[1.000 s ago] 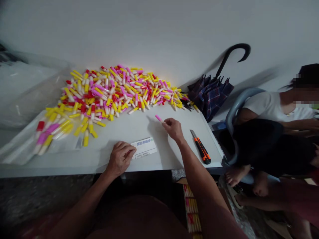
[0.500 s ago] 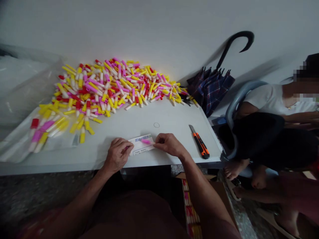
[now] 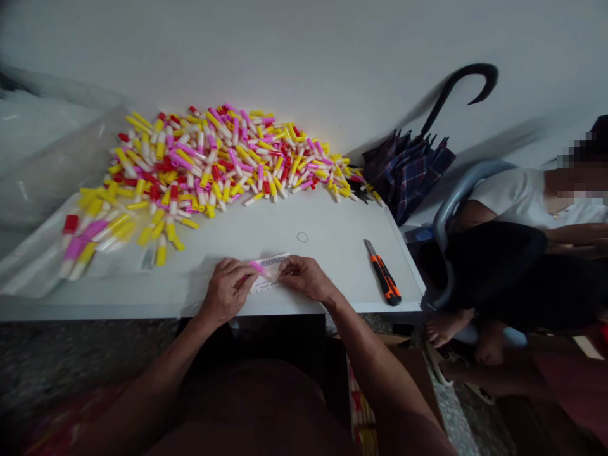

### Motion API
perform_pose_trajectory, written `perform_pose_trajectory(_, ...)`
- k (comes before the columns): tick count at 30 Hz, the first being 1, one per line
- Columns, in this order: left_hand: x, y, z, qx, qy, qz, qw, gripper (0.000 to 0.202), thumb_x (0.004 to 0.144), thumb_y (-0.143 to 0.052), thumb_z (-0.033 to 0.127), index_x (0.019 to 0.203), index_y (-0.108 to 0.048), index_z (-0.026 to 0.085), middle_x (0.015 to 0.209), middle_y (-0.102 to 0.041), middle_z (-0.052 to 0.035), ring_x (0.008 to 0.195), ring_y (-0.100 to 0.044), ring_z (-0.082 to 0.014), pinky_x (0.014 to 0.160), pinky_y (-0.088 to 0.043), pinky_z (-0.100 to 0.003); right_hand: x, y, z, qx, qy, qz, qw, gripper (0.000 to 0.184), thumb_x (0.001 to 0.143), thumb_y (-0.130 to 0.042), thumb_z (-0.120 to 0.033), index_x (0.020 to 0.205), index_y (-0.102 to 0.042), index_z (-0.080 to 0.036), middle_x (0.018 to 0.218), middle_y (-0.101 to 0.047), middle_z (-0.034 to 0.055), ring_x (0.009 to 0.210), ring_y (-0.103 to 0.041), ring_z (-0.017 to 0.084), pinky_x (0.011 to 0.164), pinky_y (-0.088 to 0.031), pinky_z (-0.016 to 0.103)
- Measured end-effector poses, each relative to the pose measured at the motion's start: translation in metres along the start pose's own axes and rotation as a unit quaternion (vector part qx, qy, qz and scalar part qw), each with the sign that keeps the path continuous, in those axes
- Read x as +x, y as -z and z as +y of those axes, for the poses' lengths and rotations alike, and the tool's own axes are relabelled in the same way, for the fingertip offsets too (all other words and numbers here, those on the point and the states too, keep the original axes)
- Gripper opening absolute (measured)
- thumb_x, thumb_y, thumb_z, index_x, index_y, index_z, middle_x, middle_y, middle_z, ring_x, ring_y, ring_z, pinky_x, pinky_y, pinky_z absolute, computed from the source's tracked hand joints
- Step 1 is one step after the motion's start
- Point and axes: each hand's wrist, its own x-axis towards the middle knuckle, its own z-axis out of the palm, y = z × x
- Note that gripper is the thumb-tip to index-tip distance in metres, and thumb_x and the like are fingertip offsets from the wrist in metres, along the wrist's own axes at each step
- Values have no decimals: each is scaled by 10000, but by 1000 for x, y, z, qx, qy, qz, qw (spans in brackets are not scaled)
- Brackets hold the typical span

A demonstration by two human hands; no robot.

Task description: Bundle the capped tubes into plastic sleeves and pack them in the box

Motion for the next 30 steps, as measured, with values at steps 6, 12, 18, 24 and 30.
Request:
perform_pose_trajectory(6, 0, 1, 0, 4, 8, 0, 1000, 170, 1030, -575, 262, 928, -708, 239, 924, -740, -27, 920, -610, -217, 911, -465, -428, -1, -1, -11, 104, -67, -107, 987, 318, 877, -783, -369, 1072, -583, -217, 1006, -774, 37, 499, -596, 78, 418, -407, 189)
perform_pose_trajectory(12, 0, 0, 0, 11, -4, -4, 1000, 190, 1035, -564, 261, 898, -692, 236, 899, -720, -25, 924, -607, -218, 917, -460, -429, -10, 1, -20, 205, -111, -200, 952, 536, 868, -790, -350, 1313, -518, -230, 1363, -700, 147, 623, -725, 126, 439, -525, 205)
perform_pose_trajectory(18, 0, 1, 2, 14, -6, -6, 1000, 171, 1024, -564, 230, 911, -691, 240, 890, -706, -26, 942, -603, -223, 919, -460, -432, -9, -7, -17, 232, -132, -218, 939, 560, 854, -802, -343, 1337, -544, -225, 1440, -654, 164, 685, -742, 131, 455, -556, 194)
perform_pose_trajectory(24, 0, 1, 4, 27, -2, -9, 1000, 170, 1019, -560, 206, 911, -688, 236, 906, -713, -35, 934, -590, -225, 916, -457, -439, -5, -13, -17, 258, -118, -199, 938, 580, 849, -792, -300, 1368, -543, -226, 1481, -619, 174, 681, -746, 134, 430, -547, 193)
perform_pose_trajectory(30, 0, 1, 5, 37, 20, -7, 999, 214, 1042, -532, 244, 905, -696, 239, 894, -712, -46, 931, -595, -233, 911, -455, -455, 10, -2, -31, 129, -121, -134, 975, 513, 838, -825, -403, 1263, -635, -187, 1083, -770, 104, 627, -699, 142, 436, -522, 203)
